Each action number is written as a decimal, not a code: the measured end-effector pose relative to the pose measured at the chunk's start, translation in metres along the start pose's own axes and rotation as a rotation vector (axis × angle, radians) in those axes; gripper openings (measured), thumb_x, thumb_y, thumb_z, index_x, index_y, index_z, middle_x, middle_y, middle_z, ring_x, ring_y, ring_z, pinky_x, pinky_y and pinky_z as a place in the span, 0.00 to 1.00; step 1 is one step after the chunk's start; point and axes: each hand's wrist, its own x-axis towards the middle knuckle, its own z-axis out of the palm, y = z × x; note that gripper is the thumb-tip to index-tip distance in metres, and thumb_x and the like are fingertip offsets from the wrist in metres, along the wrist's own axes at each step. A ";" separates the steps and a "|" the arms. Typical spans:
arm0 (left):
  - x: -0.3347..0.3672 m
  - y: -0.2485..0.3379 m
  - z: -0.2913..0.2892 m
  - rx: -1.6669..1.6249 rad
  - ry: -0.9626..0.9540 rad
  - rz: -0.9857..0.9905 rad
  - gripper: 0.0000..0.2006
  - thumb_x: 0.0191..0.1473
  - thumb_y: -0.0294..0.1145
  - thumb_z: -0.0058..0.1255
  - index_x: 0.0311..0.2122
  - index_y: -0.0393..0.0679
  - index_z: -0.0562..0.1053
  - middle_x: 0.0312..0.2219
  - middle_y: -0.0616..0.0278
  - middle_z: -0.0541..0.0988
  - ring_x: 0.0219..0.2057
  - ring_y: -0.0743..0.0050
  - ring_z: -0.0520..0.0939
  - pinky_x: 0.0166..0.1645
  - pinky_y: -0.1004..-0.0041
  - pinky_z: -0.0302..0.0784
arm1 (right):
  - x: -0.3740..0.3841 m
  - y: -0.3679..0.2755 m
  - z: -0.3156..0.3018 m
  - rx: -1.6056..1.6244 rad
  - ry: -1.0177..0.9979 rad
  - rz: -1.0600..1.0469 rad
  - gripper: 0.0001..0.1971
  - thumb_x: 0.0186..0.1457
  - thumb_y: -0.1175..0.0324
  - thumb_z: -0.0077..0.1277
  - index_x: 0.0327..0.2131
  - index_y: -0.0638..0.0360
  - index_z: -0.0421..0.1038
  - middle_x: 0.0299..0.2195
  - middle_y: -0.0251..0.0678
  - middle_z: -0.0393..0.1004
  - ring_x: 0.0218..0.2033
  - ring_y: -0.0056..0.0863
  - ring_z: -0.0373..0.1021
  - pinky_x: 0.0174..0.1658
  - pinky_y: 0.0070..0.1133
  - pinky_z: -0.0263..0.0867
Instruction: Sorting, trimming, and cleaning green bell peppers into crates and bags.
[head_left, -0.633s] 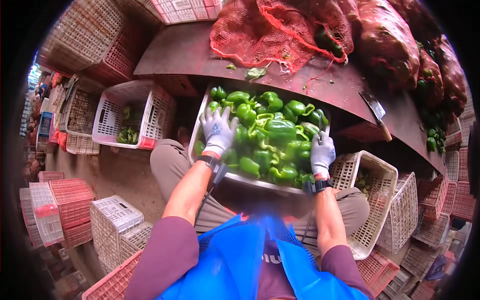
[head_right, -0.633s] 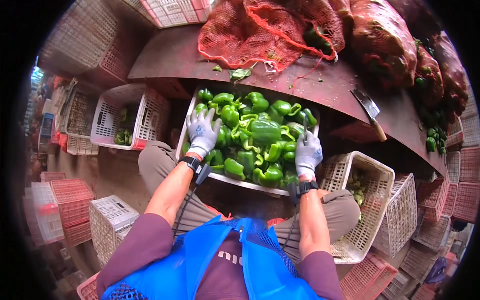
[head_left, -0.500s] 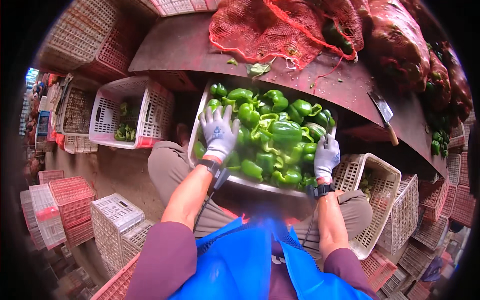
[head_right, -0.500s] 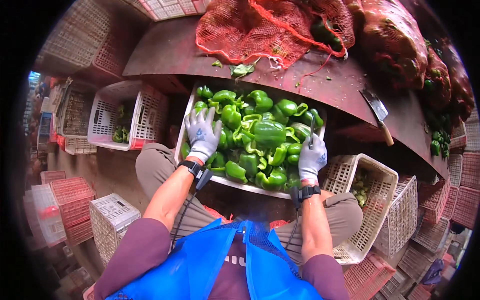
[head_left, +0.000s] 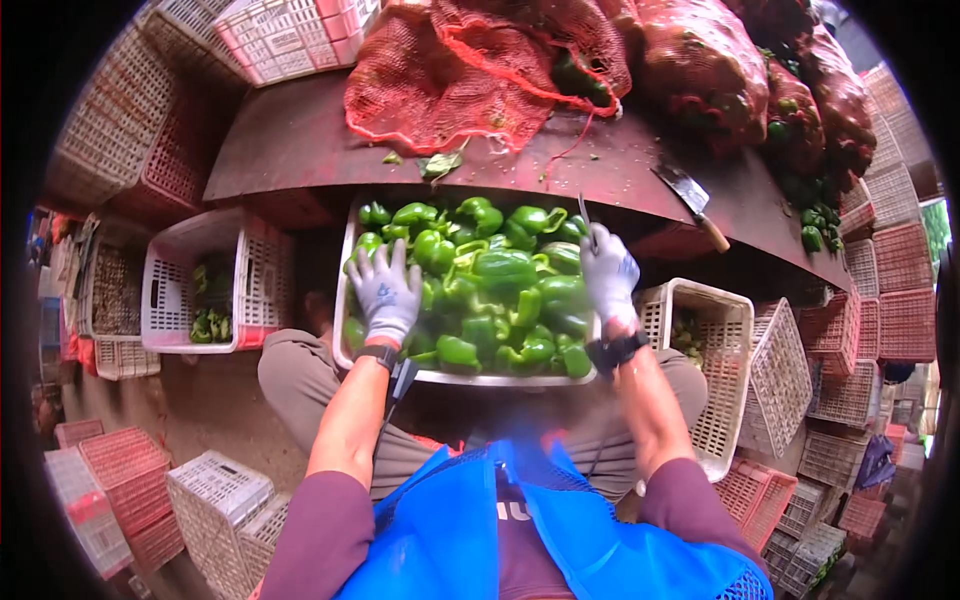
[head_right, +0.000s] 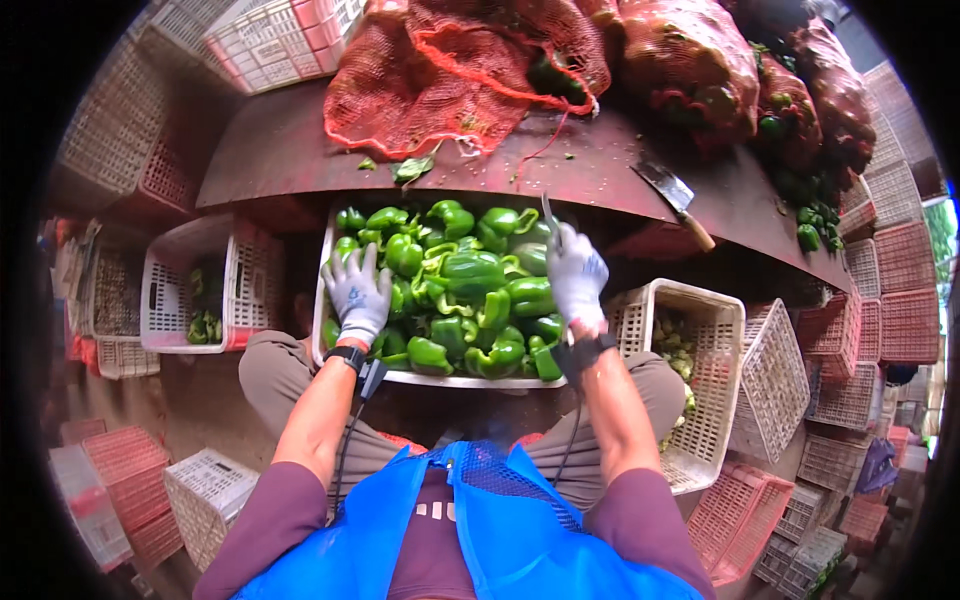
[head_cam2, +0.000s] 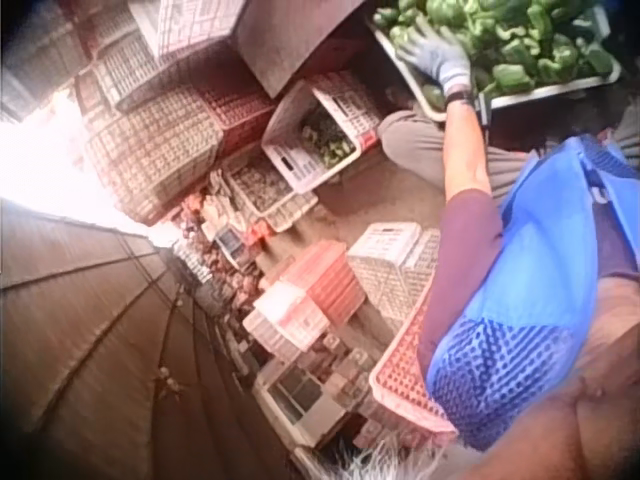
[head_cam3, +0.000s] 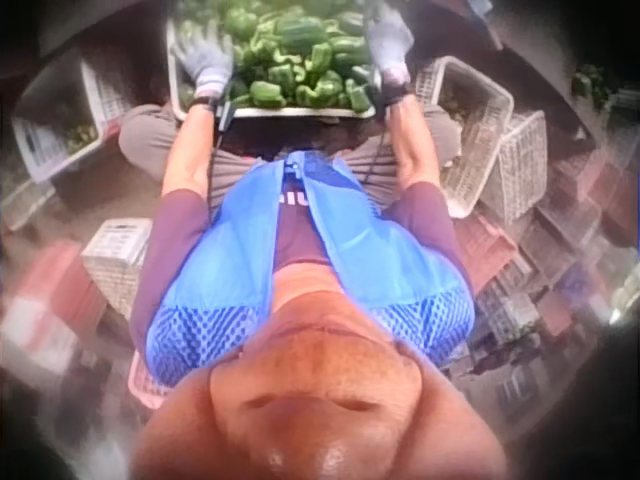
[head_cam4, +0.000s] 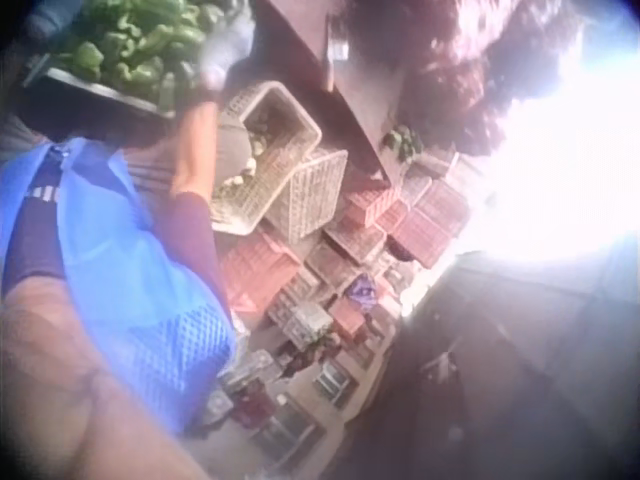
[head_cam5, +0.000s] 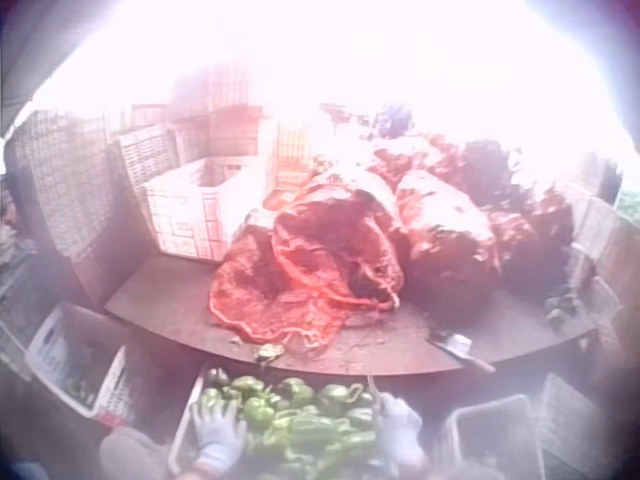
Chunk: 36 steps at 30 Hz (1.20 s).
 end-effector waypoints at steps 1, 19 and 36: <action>0.001 0.000 0.000 0.003 -0.002 0.002 0.26 0.53 0.48 0.45 0.57 0.50 0.68 0.51 0.49 0.71 0.58 0.38 0.62 0.64 0.41 0.45 | 0.025 0.004 -0.003 0.004 -0.025 0.007 0.10 0.55 0.57 0.49 0.37 0.48 0.72 0.29 0.42 0.76 0.28 0.47 0.74 0.31 0.38 0.69; 0.004 0.001 0.006 -0.142 0.052 -0.028 0.30 0.53 0.48 0.46 0.60 0.45 0.63 0.55 0.47 0.67 0.59 0.41 0.61 0.65 0.44 0.44 | 0.022 -0.199 0.078 0.377 -0.147 -0.507 0.26 0.50 0.57 0.54 0.52 0.55 0.66 0.50 0.48 0.68 0.49 0.48 0.67 0.51 0.38 0.63; 0.024 -0.026 0.015 -0.309 -0.032 -0.005 0.27 0.49 0.45 0.48 0.55 0.49 0.68 0.55 0.53 0.67 0.56 0.43 0.61 0.63 0.42 0.46 | -0.001 -0.216 0.144 -0.055 -0.378 -0.262 0.39 0.51 0.52 0.52 0.64 0.50 0.48 0.44 0.47 0.65 0.45 0.47 0.63 0.49 0.40 0.60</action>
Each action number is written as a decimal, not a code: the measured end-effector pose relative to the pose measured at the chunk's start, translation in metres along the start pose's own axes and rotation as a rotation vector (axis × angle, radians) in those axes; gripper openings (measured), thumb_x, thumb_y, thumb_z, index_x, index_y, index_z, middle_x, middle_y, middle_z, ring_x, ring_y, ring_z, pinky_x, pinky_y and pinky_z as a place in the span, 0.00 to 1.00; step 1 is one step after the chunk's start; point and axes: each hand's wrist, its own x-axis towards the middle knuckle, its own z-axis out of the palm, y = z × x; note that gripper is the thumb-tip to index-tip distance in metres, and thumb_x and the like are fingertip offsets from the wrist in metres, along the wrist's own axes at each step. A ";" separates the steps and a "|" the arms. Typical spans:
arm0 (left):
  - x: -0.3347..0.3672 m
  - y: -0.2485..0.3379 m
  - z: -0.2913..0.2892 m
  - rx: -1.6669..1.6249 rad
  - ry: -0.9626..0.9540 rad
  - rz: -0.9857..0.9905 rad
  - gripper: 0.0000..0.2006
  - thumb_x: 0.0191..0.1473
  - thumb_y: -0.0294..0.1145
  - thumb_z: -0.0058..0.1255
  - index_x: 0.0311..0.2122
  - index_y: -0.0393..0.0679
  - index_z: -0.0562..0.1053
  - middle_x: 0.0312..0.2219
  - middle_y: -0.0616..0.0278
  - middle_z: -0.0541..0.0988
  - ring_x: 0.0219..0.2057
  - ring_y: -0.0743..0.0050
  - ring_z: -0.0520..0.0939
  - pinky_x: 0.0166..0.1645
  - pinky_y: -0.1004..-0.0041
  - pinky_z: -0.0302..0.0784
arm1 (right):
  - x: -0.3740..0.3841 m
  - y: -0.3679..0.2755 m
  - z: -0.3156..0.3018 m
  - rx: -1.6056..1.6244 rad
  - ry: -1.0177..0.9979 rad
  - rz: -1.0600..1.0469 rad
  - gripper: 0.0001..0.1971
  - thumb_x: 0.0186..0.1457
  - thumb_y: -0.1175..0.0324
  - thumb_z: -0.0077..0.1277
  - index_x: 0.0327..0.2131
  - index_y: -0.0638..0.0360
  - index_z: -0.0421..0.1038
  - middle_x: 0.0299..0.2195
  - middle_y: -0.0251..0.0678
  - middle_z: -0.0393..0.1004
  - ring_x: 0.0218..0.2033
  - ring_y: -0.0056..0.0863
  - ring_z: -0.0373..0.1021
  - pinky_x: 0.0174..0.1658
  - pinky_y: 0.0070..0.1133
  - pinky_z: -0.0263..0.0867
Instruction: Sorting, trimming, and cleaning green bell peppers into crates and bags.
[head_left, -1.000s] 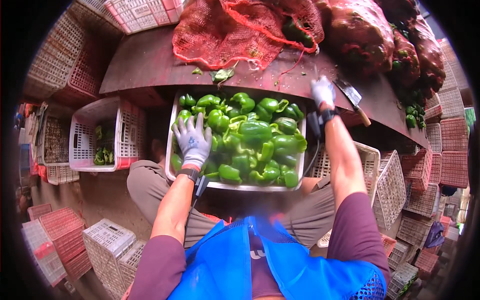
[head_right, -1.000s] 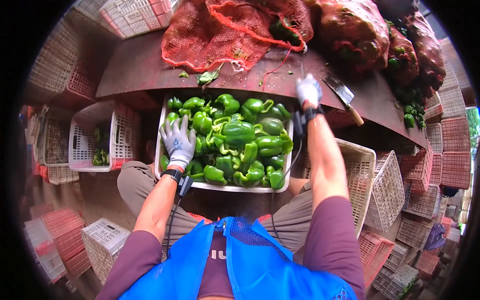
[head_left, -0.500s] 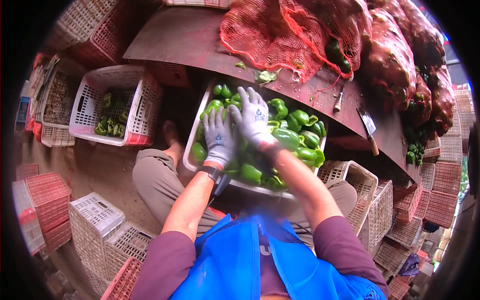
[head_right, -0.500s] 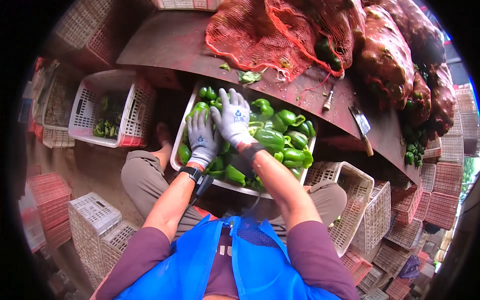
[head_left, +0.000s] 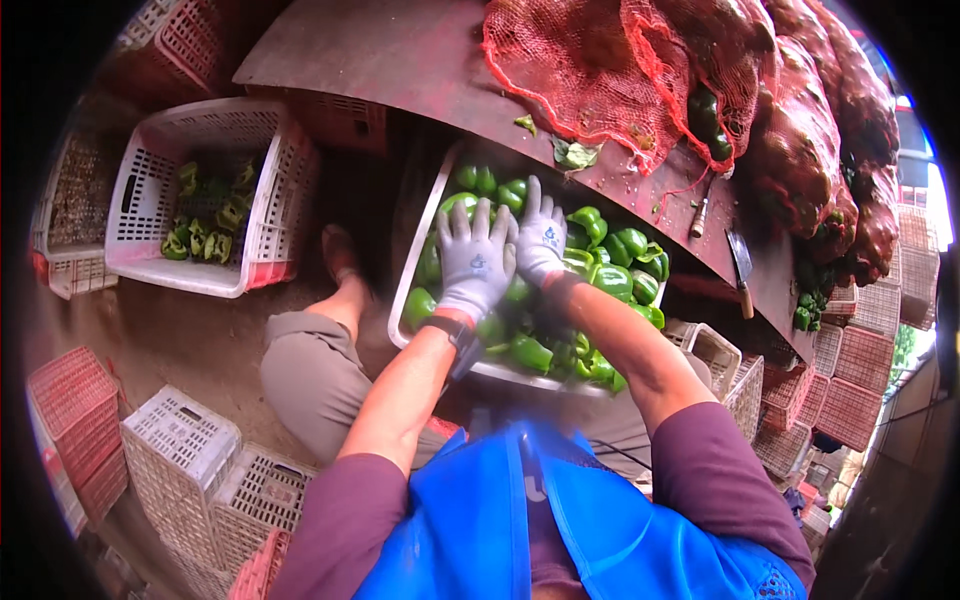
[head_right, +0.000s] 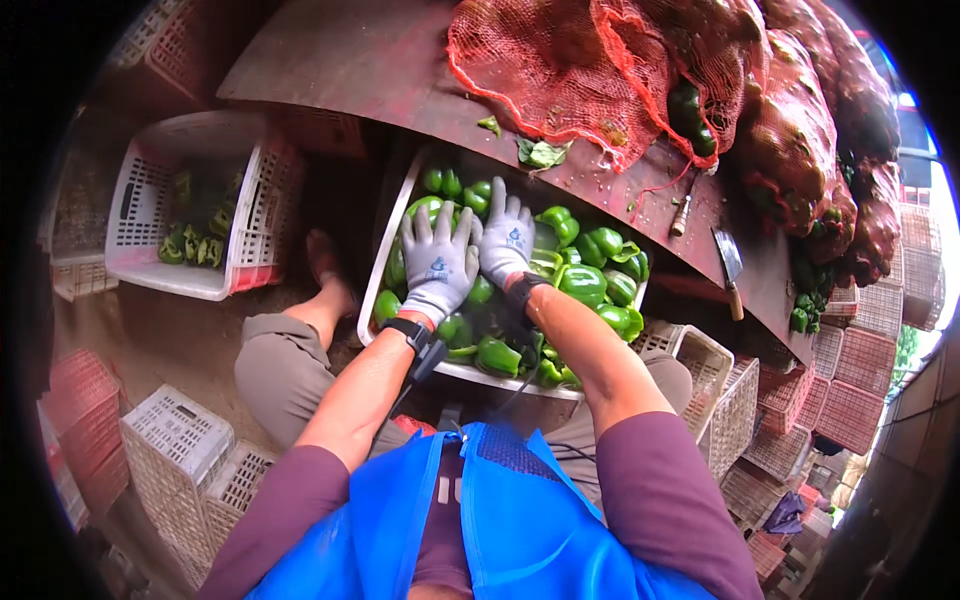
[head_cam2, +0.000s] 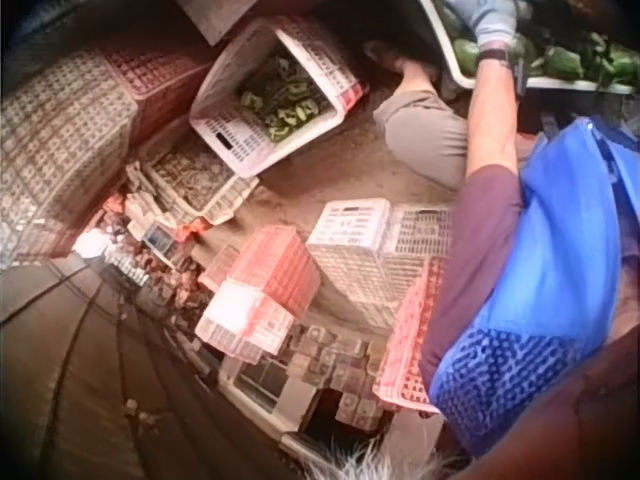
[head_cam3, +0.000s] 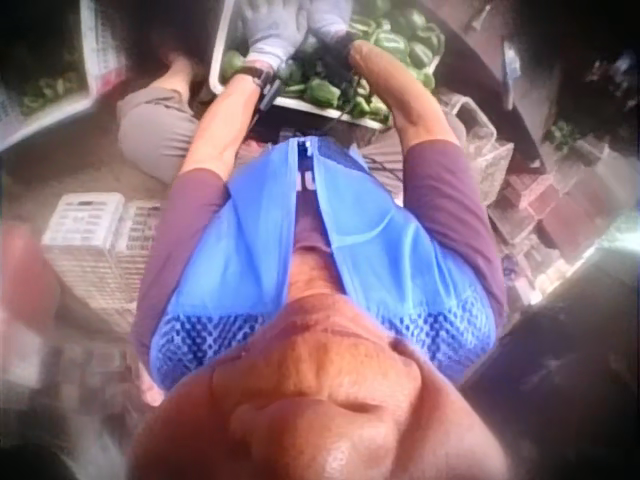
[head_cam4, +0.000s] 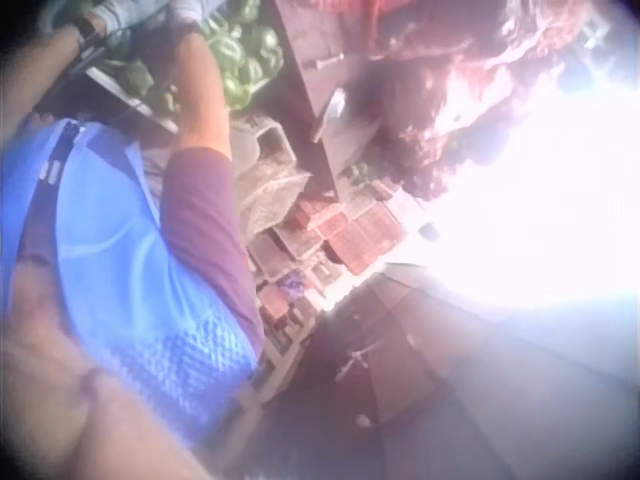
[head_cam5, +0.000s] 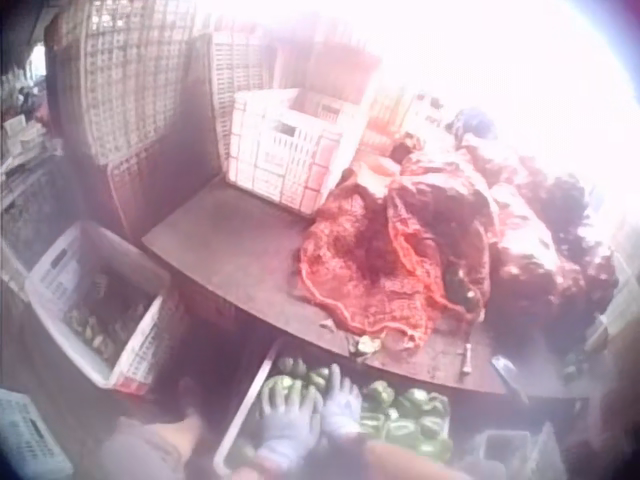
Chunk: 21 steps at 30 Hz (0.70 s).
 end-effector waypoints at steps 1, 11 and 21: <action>0.000 0.000 0.001 -0.004 -0.003 -0.007 0.27 0.49 0.45 0.48 0.55 0.49 0.68 0.55 0.53 0.67 0.56 0.43 0.61 0.63 0.42 0.46 | 0.001 0.002 0.001 -0.004 -0.007 -0.003 0.39 0.51 0.52 0.52 0.64 0.50 0.48 0.44 0.47 0.65 0.45 0.47 0.63 0.49 0.40 0.60; 0.003 -0.046 -0.041 -0.011 0.108 0.066 0.25 0.55 0.49 0.46 0.54 0.48 0.70 0.56 0.52 0.68 0.53 0.47 0.68 0.57 0.52 0.61 | -0.016 -0.006 -0.022 0.131 0.147 -0.027 0.36 0.52 0.51 0.52 0.62 0.51 0.53 0.59 0.52 0.57 0.58 0.51 0.56 0.59 0.42 0.52; -0.046 -0.083 -0.006 -0.187 0.093 -0.070 0.27 0.54 0.47 0.47 0.57 0.47 0.66 0.54 0.52 0.69 0.51 0.48 0.70 0.55 0.55 0.64 | -0.058 -0.067 -0.005 0.024 0.111 -0.144 0.30 0.53 0.54 0.49 0.60 0.46 0.61 0.58 0.49 0.60 0.62 0.55 0.50 0.64 0.45 0.43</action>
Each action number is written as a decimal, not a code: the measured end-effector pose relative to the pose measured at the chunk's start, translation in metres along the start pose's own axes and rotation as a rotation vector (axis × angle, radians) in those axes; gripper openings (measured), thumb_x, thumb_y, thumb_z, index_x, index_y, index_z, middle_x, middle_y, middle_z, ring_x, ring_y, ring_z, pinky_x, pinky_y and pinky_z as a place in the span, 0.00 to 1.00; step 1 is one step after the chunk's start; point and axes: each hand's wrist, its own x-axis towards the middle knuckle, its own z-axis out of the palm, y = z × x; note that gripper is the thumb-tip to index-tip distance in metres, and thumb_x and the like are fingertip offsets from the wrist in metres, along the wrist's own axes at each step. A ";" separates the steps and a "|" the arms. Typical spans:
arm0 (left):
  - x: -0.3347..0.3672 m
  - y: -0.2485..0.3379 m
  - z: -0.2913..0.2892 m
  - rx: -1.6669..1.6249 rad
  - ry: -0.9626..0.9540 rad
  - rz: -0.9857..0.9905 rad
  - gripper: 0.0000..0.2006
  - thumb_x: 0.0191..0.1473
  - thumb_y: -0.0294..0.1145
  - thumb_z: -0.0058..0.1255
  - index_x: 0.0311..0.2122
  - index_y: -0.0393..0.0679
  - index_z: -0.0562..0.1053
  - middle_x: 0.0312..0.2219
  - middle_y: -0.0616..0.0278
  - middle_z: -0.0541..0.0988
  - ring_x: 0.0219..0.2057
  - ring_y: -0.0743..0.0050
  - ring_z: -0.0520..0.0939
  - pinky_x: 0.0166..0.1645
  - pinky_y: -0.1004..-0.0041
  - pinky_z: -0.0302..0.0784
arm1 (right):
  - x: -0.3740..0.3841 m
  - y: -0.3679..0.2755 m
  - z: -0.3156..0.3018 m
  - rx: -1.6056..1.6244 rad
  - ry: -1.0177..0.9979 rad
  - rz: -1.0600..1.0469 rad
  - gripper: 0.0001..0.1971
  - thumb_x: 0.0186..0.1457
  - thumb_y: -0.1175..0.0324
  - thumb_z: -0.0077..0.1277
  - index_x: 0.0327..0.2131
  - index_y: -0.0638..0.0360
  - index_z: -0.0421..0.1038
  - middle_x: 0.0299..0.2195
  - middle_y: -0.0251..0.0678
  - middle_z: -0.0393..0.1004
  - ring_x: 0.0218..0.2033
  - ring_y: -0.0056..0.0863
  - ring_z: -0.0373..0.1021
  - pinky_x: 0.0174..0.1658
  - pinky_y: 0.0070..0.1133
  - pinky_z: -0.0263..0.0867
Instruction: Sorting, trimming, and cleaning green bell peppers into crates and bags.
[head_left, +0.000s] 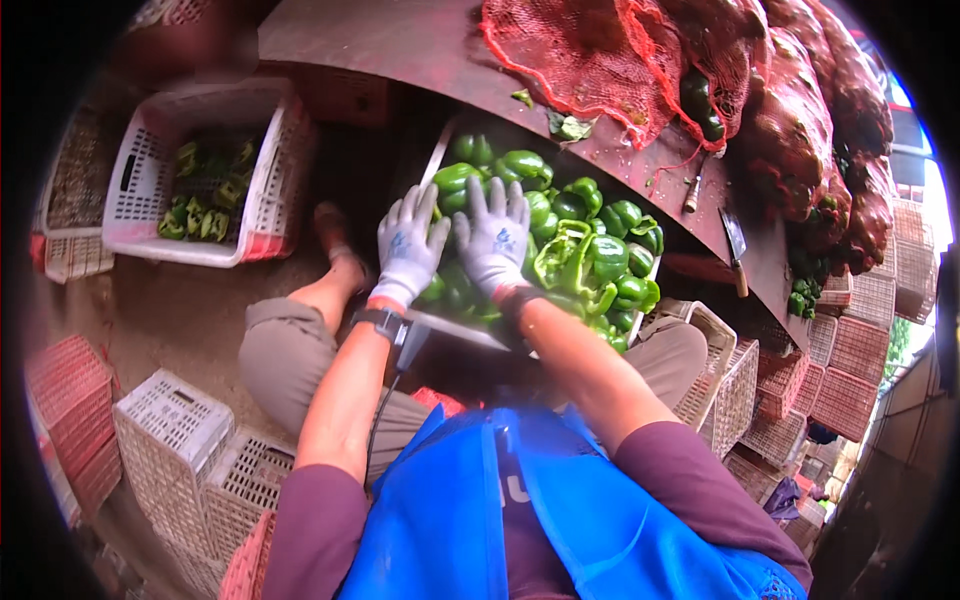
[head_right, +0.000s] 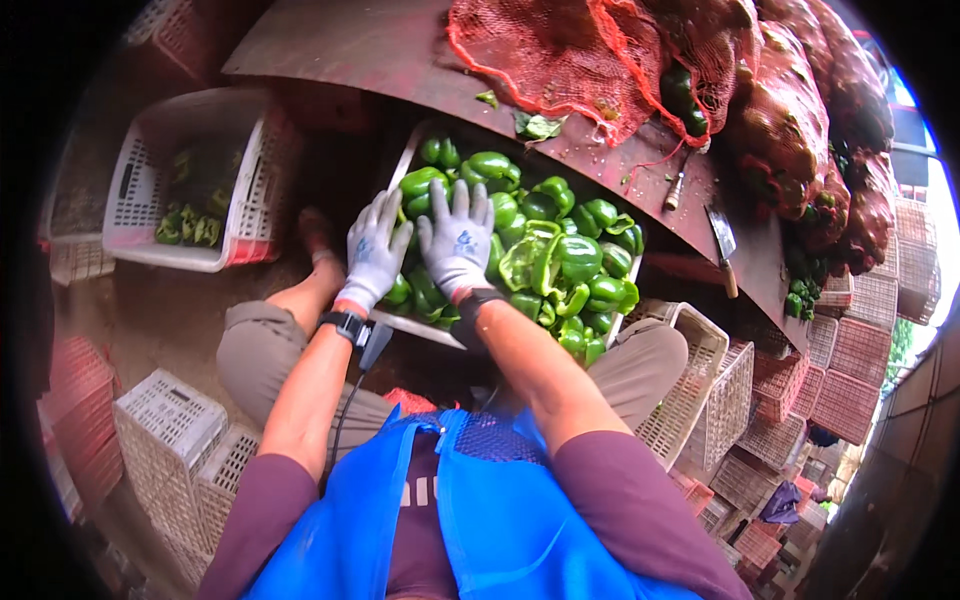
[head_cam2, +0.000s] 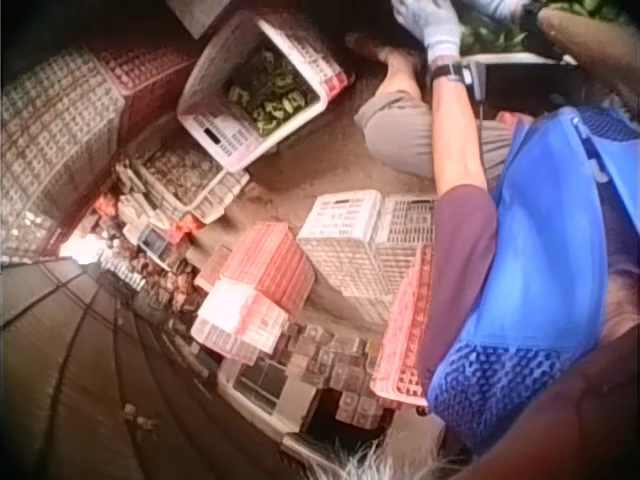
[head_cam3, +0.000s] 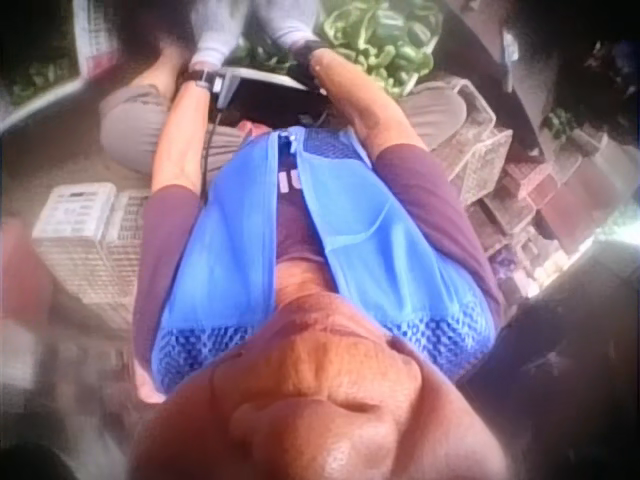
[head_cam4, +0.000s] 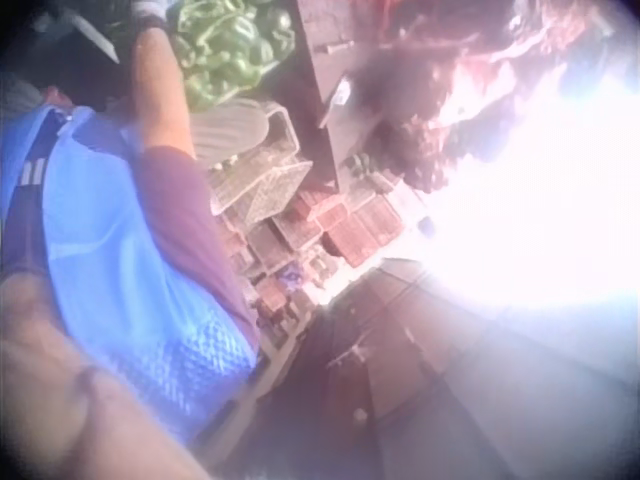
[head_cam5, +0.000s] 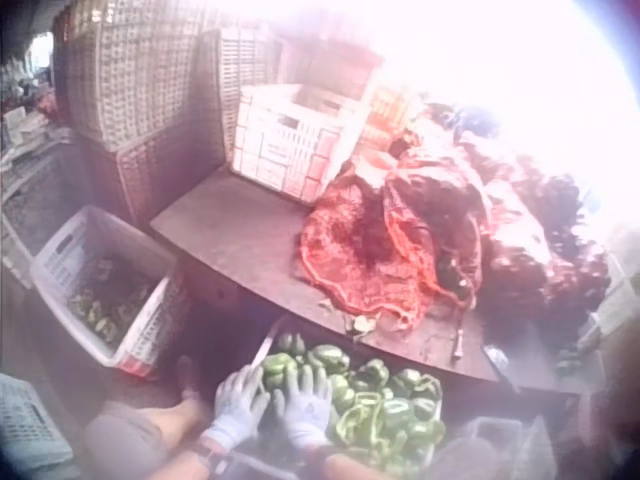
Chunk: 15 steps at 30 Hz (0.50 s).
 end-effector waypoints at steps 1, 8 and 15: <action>-0.002 0.002 -0.002 -0.010 -0.006 0.010 0.30 0.54 0.48 0.47 0.61 0.48 0.62 0.56 0.48 0.66 0.52 0.47 0.70 0.56 0.53 0.64 | 0.000 -0.003 0.004 -0.004 -0.005 0.035 0.31 0.52 0.54 0.50 0.60 0.48 0.61 0.58 0.49 0.60 0.62 0.56 0.48 0.64 0.45 0.42; -0.003 0.008 0.006 0.091 -0.075 -0.017 0.30 0.55 0.49 0.45 0.62 0.52 0.62 0.59 0.49 0.63 0.51 0.48 0.70 0.54 0.54 0.65 | 0.004 0.001 0.004 -0.011 -0.009 0.042 0.31 0.53 0.54 0.49 0.60 0.53 0.60 0.59 0.47 0.59 0.63 0.55 0.46 0.65 0.46 0.40; 0.002 0.010 -0.007 0.089 -0.121 -0.100 0.31 0.54 0.49 0.47 0.62 0.52 0.61 0.59 0.50 0.63 0.50 0.48 0.72 0.52 0.57 0.69 | 0.035 0.034 -0.051 0.176 -0.040 -0.225 0.29 0.53 0.57 0.51 0.58 0.56 0.61 0.55 0.51 0.62 0.55 0.50 0.60 0.59 0.40 0.54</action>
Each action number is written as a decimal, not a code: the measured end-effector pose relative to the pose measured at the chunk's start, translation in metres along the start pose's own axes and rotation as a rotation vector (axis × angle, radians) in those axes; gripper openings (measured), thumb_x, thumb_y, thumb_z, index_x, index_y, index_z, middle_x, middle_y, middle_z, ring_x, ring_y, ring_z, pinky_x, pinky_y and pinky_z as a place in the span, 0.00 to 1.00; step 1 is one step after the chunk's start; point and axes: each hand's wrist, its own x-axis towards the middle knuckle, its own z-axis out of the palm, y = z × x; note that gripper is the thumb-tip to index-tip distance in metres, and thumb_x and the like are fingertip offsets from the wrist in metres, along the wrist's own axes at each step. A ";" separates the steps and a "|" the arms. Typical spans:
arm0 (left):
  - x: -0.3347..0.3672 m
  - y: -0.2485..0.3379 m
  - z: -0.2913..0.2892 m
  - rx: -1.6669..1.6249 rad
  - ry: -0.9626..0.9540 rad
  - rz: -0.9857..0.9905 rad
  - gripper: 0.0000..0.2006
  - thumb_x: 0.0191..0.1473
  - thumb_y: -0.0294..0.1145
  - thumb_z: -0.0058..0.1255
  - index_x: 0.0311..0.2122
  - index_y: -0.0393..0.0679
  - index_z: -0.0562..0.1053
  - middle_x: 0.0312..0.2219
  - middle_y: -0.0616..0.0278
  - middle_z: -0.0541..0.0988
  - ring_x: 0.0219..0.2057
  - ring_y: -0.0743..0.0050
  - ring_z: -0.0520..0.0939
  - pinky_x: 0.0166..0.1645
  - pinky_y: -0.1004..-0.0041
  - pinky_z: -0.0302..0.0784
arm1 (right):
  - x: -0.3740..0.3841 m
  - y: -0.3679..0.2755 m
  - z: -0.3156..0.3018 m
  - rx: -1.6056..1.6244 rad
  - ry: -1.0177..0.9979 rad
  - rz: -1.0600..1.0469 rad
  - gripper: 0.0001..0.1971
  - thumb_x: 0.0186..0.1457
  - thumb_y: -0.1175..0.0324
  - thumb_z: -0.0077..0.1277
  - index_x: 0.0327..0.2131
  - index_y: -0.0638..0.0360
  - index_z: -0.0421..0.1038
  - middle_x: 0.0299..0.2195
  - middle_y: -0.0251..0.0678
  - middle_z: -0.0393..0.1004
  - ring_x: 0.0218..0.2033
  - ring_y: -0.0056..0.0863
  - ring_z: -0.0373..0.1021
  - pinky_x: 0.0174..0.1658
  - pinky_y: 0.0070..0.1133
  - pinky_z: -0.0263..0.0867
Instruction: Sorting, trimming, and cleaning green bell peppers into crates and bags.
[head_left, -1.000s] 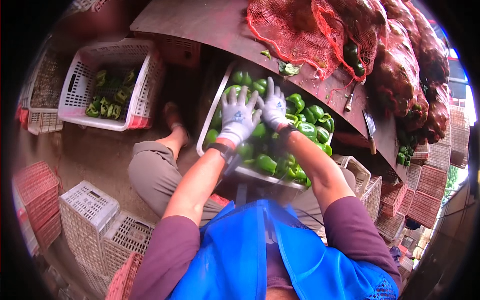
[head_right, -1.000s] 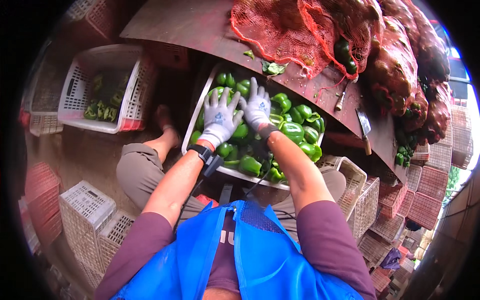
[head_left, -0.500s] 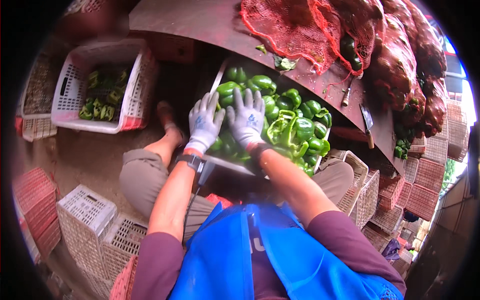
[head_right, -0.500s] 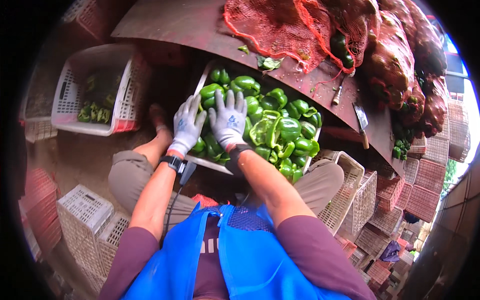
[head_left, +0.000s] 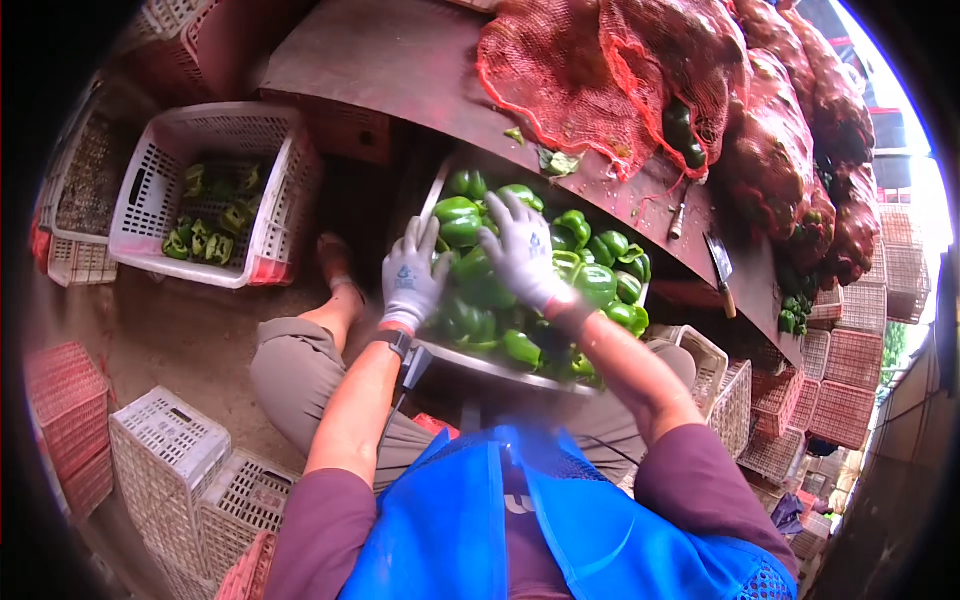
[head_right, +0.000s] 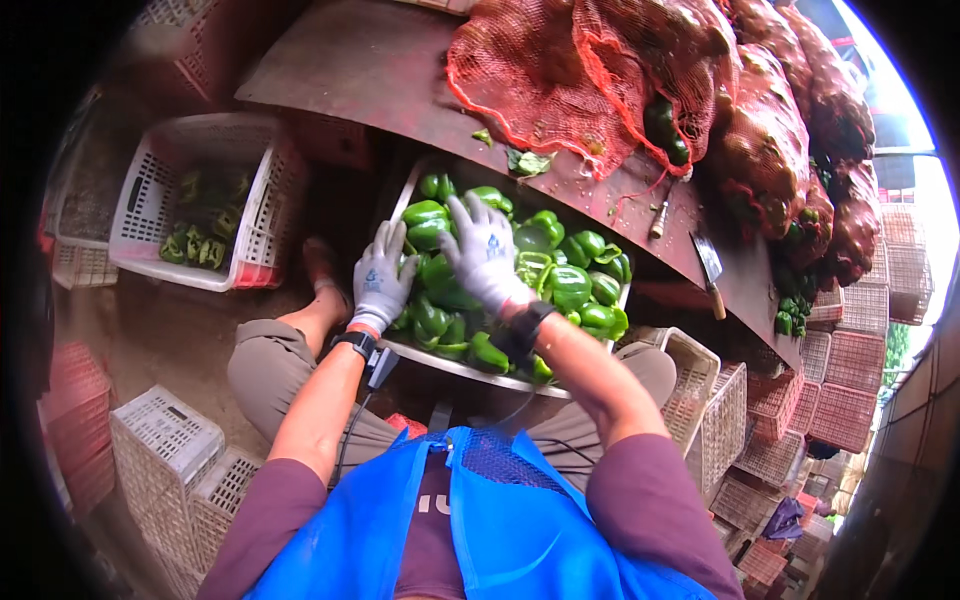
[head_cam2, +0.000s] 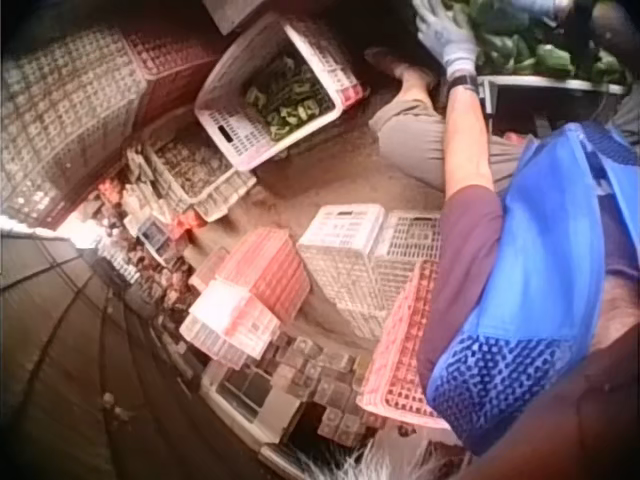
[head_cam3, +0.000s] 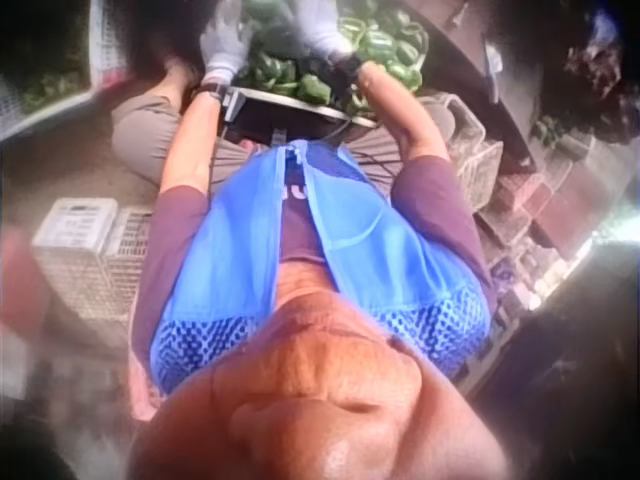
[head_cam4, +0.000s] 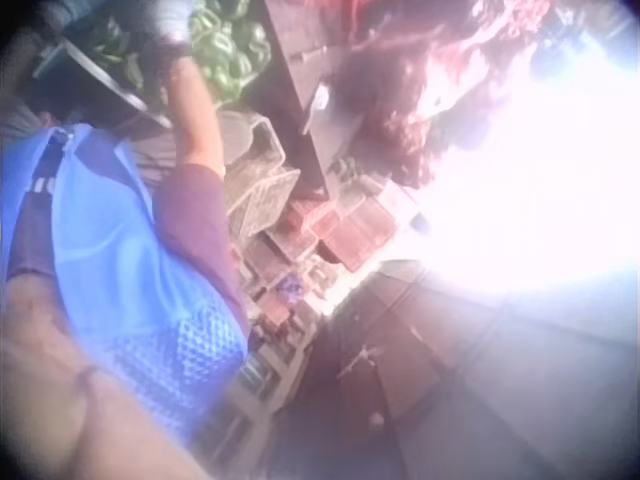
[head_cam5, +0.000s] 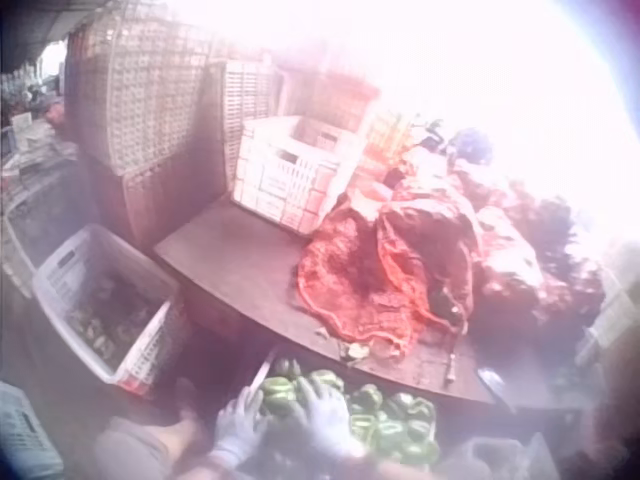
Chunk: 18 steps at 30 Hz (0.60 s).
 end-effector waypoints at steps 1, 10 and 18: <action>0.001 0.000 0.002 -0.004 0.000 0.012 0.31 0.54 0.49 0.47 0.62 0.52 0.61 0.59 0.50 0.63 0.50 0.48 0.72 0.52 0.57 0.69 | 0.015 0.012 -0.010 -0.048 -0.016 -0.102 0.31 0.54 0.56 0.51 0.59 0.56 0.59 0.57 0.51 0.61 0.57 0.51 0.58 0.60 0.40 0.53; -0.004 0.002 0.004 0.034 0.071 0.056 0.32 0.54 0.50 0.48 0.62 0.47 0.60 0.58 0.47 0.63 0.48 0.46 0.74 0.48 0.56 0.73 | 0.040 0.052 0.028 0.128 -0.370 0.139 0.41 0.53 0.39 0.45 0.64 0.53 0.51 0.55 0.52 0.62 0.55 0.52 0.60 0.57 0.43 0.56; 0.003 0.003 0.029 0.062 0.013 0.038 0.33 0.55 0.52 0.46 0.64 0.51 0.57 0.60 0.51 0.62 0.48 0.47 0.74 0.48 0.58 0.73 | 0.031 0.080 0.020 0.039 -0.189 -0.010 0.40 0.54 0.40 0.45 0.64 0.52 0.50 0.60 0.54 0.56 0.61 0.52 0.53 0.63 0.42 0.47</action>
